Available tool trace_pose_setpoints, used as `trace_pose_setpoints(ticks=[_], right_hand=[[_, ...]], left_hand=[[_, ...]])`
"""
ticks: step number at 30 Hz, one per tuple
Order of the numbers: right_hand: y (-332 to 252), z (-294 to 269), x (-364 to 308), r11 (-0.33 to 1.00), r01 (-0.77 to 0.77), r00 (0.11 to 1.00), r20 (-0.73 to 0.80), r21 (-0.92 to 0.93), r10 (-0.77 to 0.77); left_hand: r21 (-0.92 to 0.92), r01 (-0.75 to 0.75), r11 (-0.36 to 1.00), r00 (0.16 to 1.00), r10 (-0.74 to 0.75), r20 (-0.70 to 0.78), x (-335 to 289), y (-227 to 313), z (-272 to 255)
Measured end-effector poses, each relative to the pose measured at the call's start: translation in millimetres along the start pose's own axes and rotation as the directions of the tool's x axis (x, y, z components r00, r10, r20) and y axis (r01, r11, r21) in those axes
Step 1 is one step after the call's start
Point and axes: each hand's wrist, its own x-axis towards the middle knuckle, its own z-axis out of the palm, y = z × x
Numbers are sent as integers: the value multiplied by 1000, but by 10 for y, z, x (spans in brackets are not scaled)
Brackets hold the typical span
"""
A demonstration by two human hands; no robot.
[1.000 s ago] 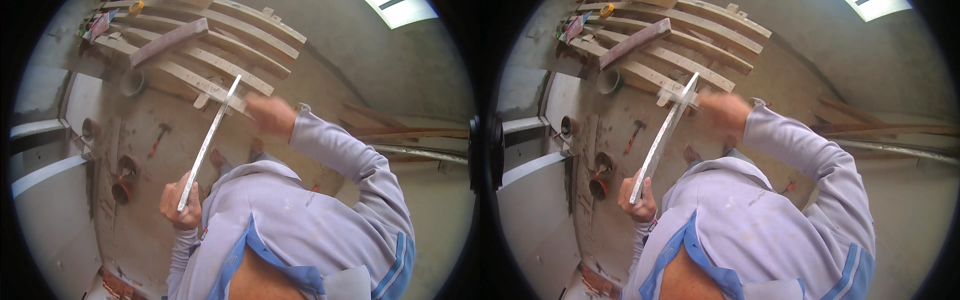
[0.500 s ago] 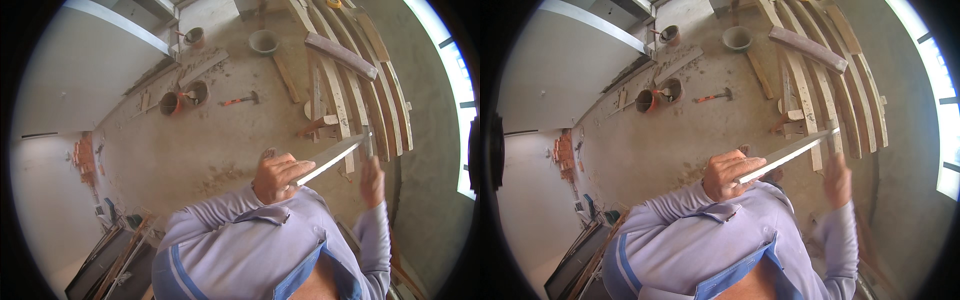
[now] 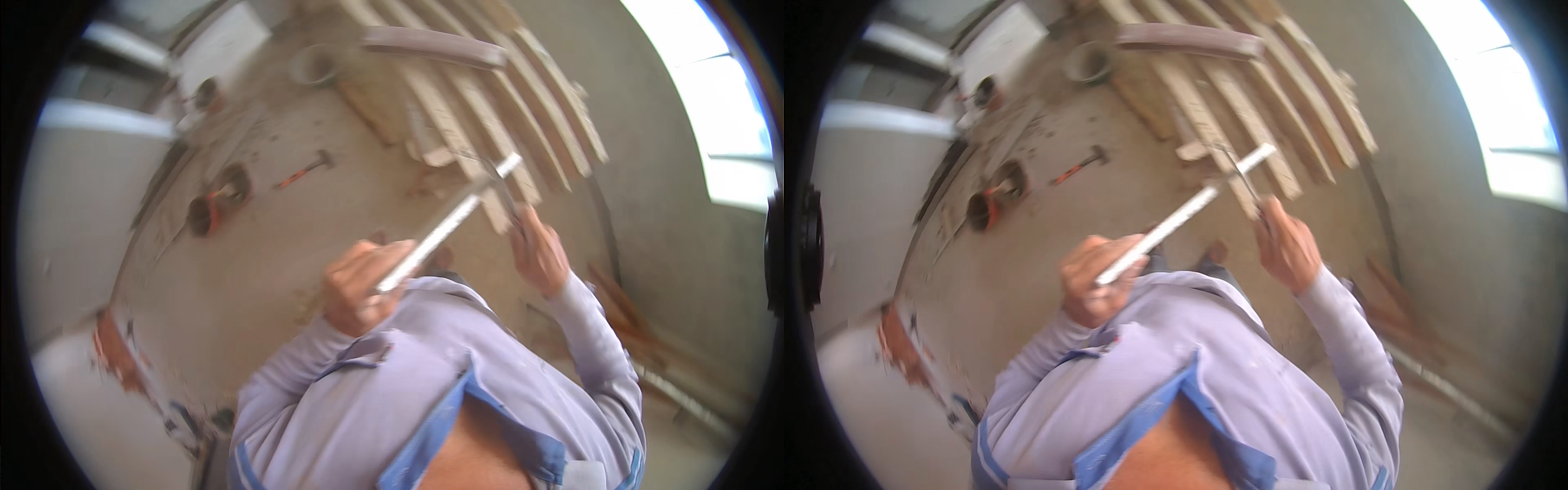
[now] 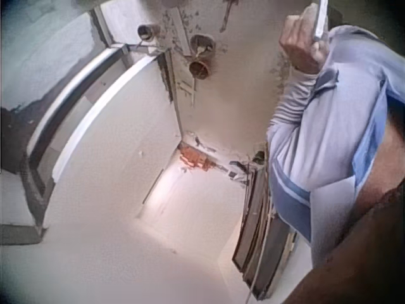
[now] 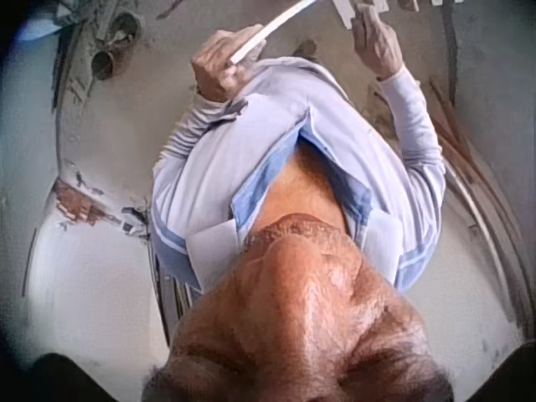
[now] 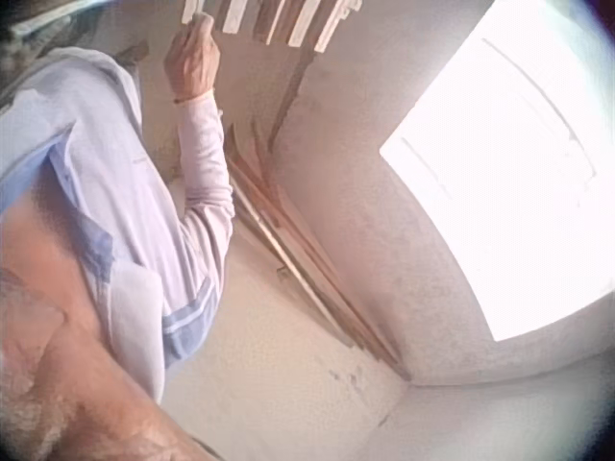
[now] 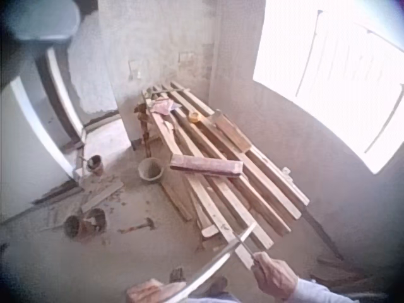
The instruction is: The person measures and marks a ceramic tile using a ruler and marker, then uses an angle grinder to cut the tile on the floor. The person handles the tile, ruler, marker, and angle grinder during the process.
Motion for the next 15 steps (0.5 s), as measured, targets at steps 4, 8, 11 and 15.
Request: trace_pose_setpoints(ticks=[4, 8, 11, 15], right_hand=[[878, -103, 12, 964, -260, 965, -58, -51, 257], [-312, -200, -110, 998, 58, 991, -126, 25, -55], [-841, -27, -268, 976, 213, 975, 54, 49, -216], [-109, 239, -39, 999, 40, 997, -59, -2, -40]], left_hand=[[32, -89, 995, 994, 87, 71, 142, 59, 20], [89, -98, 991, 990, 88, 109, 206, 132, -16], [101, -86, 991, 992, 76, 101, 156, 117, -52], [67, -136, 988, 988, 130, 88, 130, 25, -9]])
